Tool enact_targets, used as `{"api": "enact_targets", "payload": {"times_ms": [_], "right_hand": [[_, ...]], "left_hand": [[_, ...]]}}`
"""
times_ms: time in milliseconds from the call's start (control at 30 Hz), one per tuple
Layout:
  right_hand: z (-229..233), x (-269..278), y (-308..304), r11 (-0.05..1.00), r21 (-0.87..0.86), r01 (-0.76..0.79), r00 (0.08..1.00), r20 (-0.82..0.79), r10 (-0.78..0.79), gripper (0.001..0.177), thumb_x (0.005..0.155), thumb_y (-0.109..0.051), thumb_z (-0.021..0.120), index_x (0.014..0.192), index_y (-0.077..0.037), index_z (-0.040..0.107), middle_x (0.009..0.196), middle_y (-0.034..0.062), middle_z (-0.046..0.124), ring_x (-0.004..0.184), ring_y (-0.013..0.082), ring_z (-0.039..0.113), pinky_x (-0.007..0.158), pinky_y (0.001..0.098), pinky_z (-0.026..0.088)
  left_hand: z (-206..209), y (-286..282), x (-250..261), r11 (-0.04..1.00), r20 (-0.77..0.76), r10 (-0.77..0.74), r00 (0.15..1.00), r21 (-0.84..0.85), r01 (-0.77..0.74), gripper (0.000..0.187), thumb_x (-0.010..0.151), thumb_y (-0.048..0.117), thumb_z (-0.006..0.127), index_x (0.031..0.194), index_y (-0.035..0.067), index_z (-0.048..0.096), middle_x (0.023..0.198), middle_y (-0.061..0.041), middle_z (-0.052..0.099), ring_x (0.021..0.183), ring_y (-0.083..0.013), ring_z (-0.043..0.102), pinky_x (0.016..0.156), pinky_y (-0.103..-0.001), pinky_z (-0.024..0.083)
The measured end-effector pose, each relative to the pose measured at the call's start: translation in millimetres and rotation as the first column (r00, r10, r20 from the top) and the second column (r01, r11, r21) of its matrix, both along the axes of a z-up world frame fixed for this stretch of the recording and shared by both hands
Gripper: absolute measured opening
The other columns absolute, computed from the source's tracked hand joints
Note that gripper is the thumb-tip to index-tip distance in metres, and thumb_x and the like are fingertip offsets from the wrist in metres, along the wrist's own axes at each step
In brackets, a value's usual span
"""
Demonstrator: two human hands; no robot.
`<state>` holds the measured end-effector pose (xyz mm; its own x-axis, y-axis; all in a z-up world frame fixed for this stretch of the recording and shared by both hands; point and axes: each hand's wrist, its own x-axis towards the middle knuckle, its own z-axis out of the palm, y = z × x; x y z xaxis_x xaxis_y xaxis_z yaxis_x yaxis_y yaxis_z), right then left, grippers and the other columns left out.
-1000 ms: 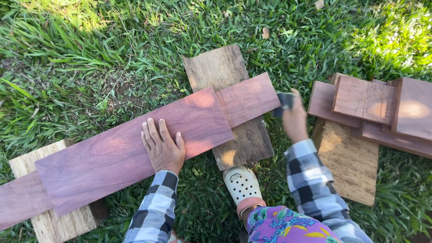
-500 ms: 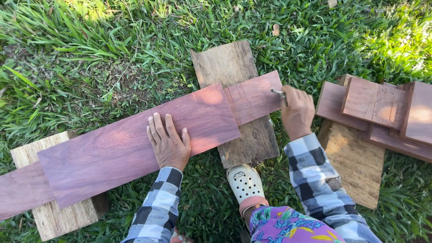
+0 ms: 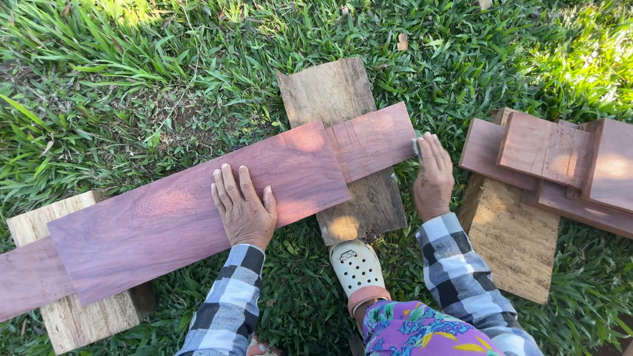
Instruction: The recorder is using sandpaper to smooth the surface and edges of a purple-toned wooden plank.
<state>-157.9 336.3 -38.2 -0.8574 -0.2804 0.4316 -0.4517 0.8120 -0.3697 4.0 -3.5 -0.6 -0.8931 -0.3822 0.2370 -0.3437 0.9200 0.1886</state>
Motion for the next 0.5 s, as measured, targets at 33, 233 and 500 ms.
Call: {"api": "enact_targets", "payload": {"times_ms": [33, 233, 500], "right_hand": [[-5, 1, -2, 1.0, 0.001, 0.003, 1.0, 0.001, -0.003, 0.038, 0.106, 0.004, 0.055, 0.143, -0.005, 0.061, 0.147, 0.0166, 0.062, 0.143, 0.0317, 0.055, 0.122, 0.0437, 0.043], [-13, -31, -24, 0.997, 0.051, -0.054, 0.999, -0.001, 0.054, 0.039, 0.105, 0.002, 0.054, 0.144, 0.001, 0.057, 0.149, 0.0227, 0.057, 0.14, 0.0378, 0.055, 0.118, 0.0475, 0.047], [-15, -58, 20, 0.883, -0.416, 0.215, 0.886, 0.463, 0.003, 0.033, 0.105, -0.008, 0.06, 0.136, -0.014, 0.068, 0.127, 0.0117, 0.074, 0.109, 0.0207, 0.071, 0.091, 0.0334, 0.062]], "left_hand": [[0, 0, 1, 1.0, 0.001, -0.003, 1.0, 0.001, 0.003, 0.068, 0.097, 0.034, 0.065, 0.15, -0.002, 0.041, 0.159, -0.029, 0.03, 0.152, -0.0465, 0.025, 0.126, -0.06, 0.022], [0, -1, 1, 1.0, 0.015, -0.006, 1.0, 0.0, 0.006, 0.069, 0.097, 0.033, 0.065, 0.15, -0.002, 0.04, 0.159, -0.029, 0.031, 0.152, -0.0469, 0.025, 0.125, -0.06, 0.022], [1, -1, -4, 1.0, -0.004, 0.0, 1.0, 0.01, 0.0, 0.068, 0.098, 0.033, 0.065, 0.15, -0.002, 0.04, 0.159, -0.03, 0.031, 0.152, -0.0473, 0.025, 0.126, -0.06, 0.022]]}}
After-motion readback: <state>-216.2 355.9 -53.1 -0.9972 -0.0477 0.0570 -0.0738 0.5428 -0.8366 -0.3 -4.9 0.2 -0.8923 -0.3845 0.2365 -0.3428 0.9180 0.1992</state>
